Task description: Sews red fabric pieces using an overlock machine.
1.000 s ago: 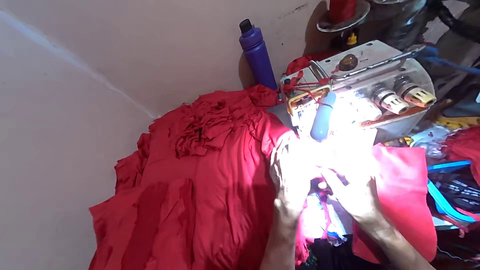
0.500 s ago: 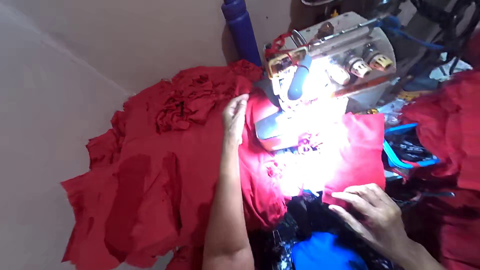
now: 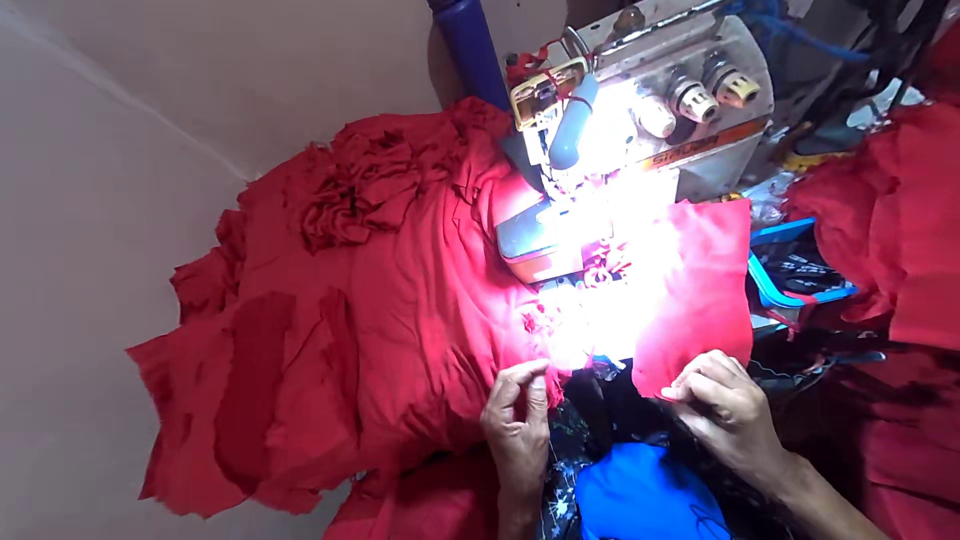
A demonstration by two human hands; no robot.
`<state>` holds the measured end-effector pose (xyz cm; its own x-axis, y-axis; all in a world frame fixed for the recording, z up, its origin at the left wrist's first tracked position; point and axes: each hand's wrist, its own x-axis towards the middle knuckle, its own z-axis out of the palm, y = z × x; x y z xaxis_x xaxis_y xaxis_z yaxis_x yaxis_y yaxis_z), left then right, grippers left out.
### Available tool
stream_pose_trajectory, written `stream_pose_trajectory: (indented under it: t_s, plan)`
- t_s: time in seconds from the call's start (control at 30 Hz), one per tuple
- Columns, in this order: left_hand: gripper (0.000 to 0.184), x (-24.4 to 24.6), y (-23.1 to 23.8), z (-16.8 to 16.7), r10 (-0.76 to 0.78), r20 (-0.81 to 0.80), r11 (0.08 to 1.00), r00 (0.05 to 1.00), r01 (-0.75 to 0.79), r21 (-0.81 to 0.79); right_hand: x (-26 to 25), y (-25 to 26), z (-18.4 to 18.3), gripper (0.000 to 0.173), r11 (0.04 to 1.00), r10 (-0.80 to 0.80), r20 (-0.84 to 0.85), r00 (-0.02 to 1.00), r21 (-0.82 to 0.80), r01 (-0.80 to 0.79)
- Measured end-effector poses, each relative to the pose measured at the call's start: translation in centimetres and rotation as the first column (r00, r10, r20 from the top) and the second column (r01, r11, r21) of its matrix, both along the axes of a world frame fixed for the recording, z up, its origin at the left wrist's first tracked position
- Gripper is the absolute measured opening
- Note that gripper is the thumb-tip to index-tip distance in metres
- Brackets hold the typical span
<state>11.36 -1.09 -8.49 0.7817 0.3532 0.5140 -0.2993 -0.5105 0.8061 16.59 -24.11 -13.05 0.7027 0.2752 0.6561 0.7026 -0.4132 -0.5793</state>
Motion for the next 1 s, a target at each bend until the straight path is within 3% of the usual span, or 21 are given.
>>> stream_pose_trajectory:
  t_s: [0.07,0.13,0.23,0.3,0.33,0.43,0.47,0.53,0.6,0.67,0.73,0.83,1.0]
  plan:
    - [0.016,-0.2,-0.9,-0.3,-0.106,-0.067,0.993,0.992,0.102,-0.062,0.2,-0.7,0.9,0.019,0.995,0.100,-0.157,0.983,0.046,-0.094]
    - [0.016,-0.3,-1.8,0.1,-0.306,-0.145,0.945,0.941,0.281,-0.168,0.6,-1.9,2.1,0.017,0.974,0.219,-0.264,0.939,0.118,-0.194]
    - [0.028,1.0,-2.7,1.4,-0.711,-0.221,0.696,0.668,0.625,-0.352,1.4,-3.0,4.7,0.015,0.957,0.196,-0.360,0.912,0.274,-0.097]
    - [0.049,3.1,-3.9,3.0,-0.819,-0.277,0.573,0.502,0.701,-0.424,1.6,-3.6,6.5,0.015,0.942,0.163,-0.340,0.926,0.334,-0.043]
    - [0.055,4.5,-4.7,4.1,-0.827,-0.298,0.561,0.477,0.670,-0.487,1.7,-3.8,7.3,0.015,0.936,0.176,-0.300,0.938,0.345,-0.065]
    - [0.045,9.3,-7.0,6.6,-0.676,-0.454,0.713,0.581,0.357,-0.604,1.4,-4.2,8.8,0.020,0.936,0.228,-0.159,0.961,0.306,-0.172]
    - [0.045,10.8,-7.0,6.7,-0.599,-0.544,0.783,0.587,0.286,-0.553,1.2,-4.3,9.1,0.022,0.937,0.242,-0.122,0.963,0.286,-0.199]
    - [0.048,13.2,-6.9,6.5,-0.490,-0.627,0.869,0.605,0.284,-0.406,1.1,-4.4,9.1,0.023,0.944,0.247,-0.066,0.967,0.243,-0.224]
    - [0.043,15.2,-7.3,5.6,-0.373,-0.569,0.927,0.733,0.319,-0.197,1.1,-4.7,8.7,0.024,0.954,0.232,-0.044,0.972,0.204,-0.219]
    - [0.029,16.3,-7.8,4.9,-0.348,-0.420,0.932,0.838,0.359,-0.057,1.3,-5.0,8.1,0.025,0.961,0.216,-0.053,0.975,0.188,-0.203]
    - [0.023,15.3,-8.3,4.8,-0.347,-0.376,0.934,0.859,0.353,-0.054,1.4,-5.3,7.6,0.025,0.962,0.211,-0.071,0.975,0.192,-0.195]
    - [0.025,13.7,-9.3,5.7,-0.390,-0.282,0.921,0.877,0.361,-0.148,1.8,-5.2,8.1,0.027,0.966,0.191,-0.064,0.980,0.191,-0.176]
    - [0.018,10.5,-9.4,8.1,-0.539,0.033,0.768,0.841,0.508,-0.390,3.5,-2.8,11.2,0.019,0.949,0.057,-0.004,0.998,0.309,-0.053]
